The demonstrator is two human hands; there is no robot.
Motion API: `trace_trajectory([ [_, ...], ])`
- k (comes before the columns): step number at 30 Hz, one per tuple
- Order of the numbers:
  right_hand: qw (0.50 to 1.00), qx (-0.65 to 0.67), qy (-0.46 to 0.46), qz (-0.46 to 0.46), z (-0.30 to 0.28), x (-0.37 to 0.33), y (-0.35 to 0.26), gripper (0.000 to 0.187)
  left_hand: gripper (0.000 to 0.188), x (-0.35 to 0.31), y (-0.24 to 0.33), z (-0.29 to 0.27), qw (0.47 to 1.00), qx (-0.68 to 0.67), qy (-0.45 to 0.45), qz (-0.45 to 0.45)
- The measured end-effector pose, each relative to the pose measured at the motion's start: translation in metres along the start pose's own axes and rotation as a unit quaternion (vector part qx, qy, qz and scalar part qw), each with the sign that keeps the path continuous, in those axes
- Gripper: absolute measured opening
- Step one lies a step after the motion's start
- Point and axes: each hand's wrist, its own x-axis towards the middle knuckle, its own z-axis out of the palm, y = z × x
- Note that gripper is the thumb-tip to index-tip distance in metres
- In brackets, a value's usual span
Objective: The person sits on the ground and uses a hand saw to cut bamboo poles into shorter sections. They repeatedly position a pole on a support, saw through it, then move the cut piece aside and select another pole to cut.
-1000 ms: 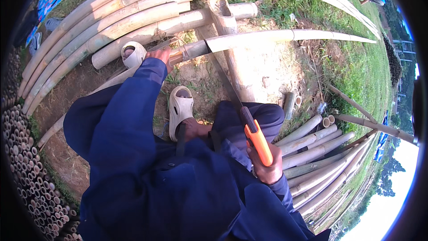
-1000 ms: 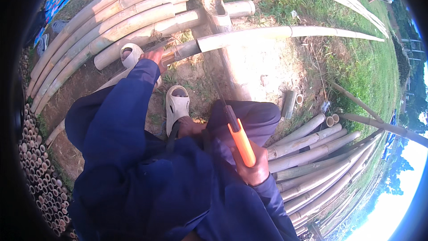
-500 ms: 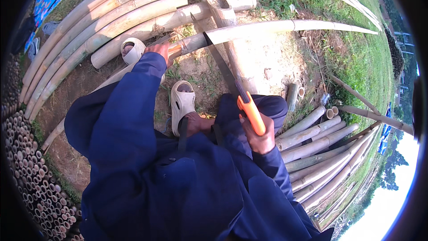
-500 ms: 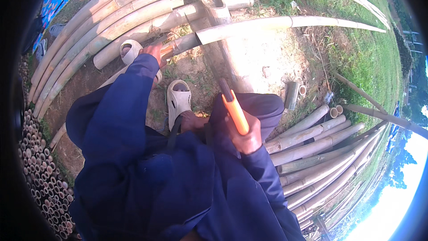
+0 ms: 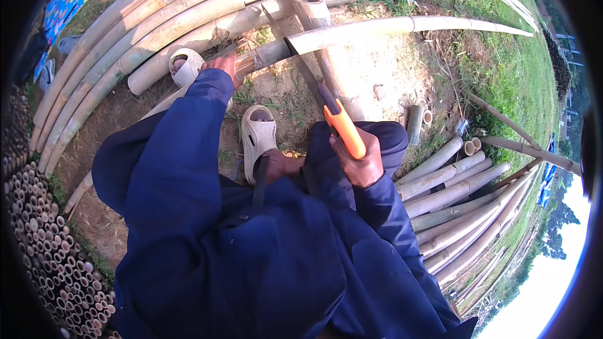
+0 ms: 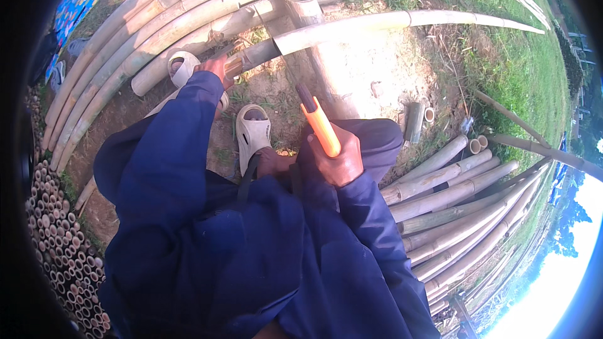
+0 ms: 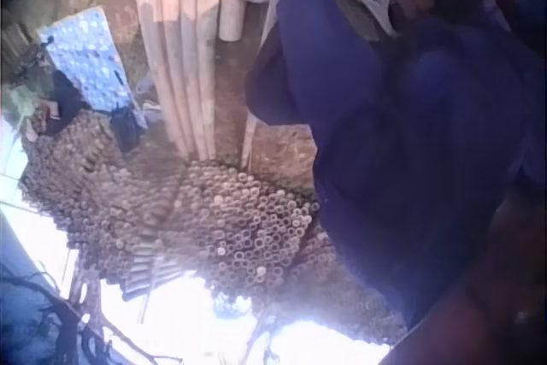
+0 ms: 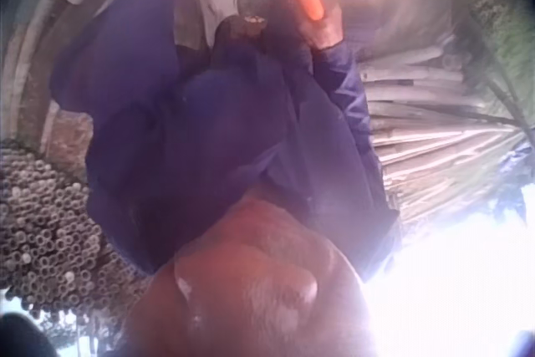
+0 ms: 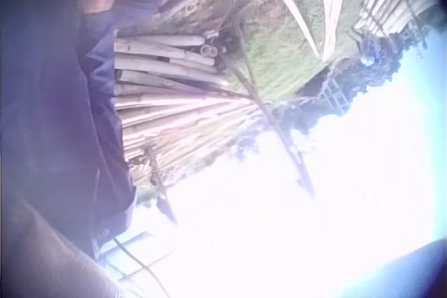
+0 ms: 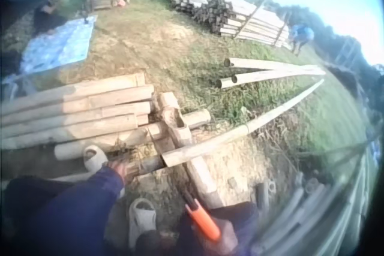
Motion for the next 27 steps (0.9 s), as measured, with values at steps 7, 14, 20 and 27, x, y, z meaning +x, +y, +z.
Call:
trace_trajectory([
  [7,0.998,0.027,0.030,0.039,-0.007,-0.035,-0.003,0.015,0.061,0.001,0.005,0.001,1.000,0.005,-0.002,-0.015],
  [14,0.998,0.041,0.022,-0.050,-0.015,-0.042,-0.005,0.019,0.058,-0.013,-0.004,-0.008,0.999,-0.010,0.004,-0.045],
  [20,0.999,0.019,0.029,-0.004,0.015,0.019,0.020,0.015,0.056,-0.002,0.005,-0.010,1.000,0.001,0.010,-0.004],
  [27,0.999,0.042,0.013,0.024,-0.012,-0.039,0.008,0.025,0.063,-0.004,0.006,-0.005,0.999,-0.006,0.000,-0.031],
])
